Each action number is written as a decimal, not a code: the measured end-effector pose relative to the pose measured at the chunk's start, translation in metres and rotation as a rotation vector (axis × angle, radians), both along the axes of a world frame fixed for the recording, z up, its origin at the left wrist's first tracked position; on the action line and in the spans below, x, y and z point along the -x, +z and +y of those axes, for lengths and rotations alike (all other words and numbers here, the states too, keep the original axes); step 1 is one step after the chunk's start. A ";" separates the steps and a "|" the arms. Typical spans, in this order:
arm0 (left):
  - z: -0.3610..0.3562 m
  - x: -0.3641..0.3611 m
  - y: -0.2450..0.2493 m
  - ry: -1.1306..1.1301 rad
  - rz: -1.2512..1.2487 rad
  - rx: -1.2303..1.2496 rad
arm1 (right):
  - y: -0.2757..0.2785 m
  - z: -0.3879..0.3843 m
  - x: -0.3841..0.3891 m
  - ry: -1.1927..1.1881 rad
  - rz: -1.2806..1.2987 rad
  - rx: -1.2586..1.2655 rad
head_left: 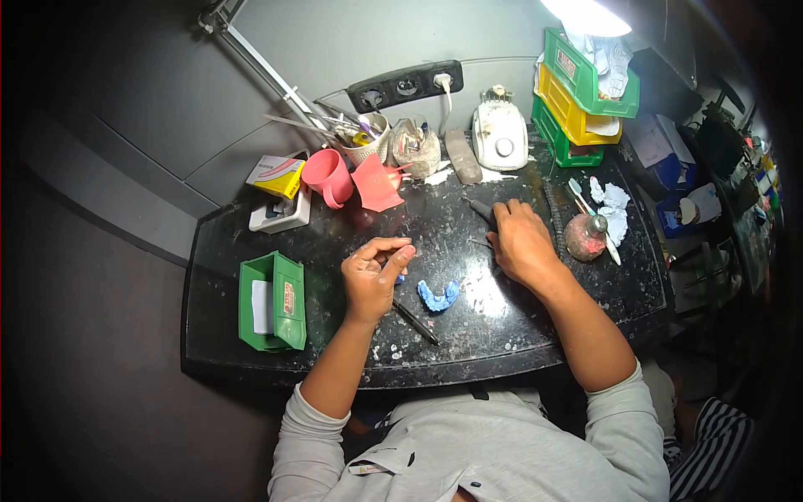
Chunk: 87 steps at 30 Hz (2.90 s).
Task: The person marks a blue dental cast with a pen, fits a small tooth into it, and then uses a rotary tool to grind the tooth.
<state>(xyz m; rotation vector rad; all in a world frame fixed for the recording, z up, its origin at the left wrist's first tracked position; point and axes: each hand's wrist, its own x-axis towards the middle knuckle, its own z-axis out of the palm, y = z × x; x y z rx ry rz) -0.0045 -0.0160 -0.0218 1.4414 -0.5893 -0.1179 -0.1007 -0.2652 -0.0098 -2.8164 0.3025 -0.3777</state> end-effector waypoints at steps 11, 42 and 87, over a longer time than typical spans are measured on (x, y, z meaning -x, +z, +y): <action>0.001 -0.002 -0.003 -0.009 0.004 0.018 | -0.003 0.001 -0.001 0.004 0.002 0.018; -0.001 -0.010 -0.019 -0.052 0.075 -0.028 | -0.005 0.000 -0.005 0.048 0.004 0.089; 0.002 0.000 -0.022 0.292 -1.267 -0.416 | -0.029 0.016 -0.092 -0.131 0.079 -0.019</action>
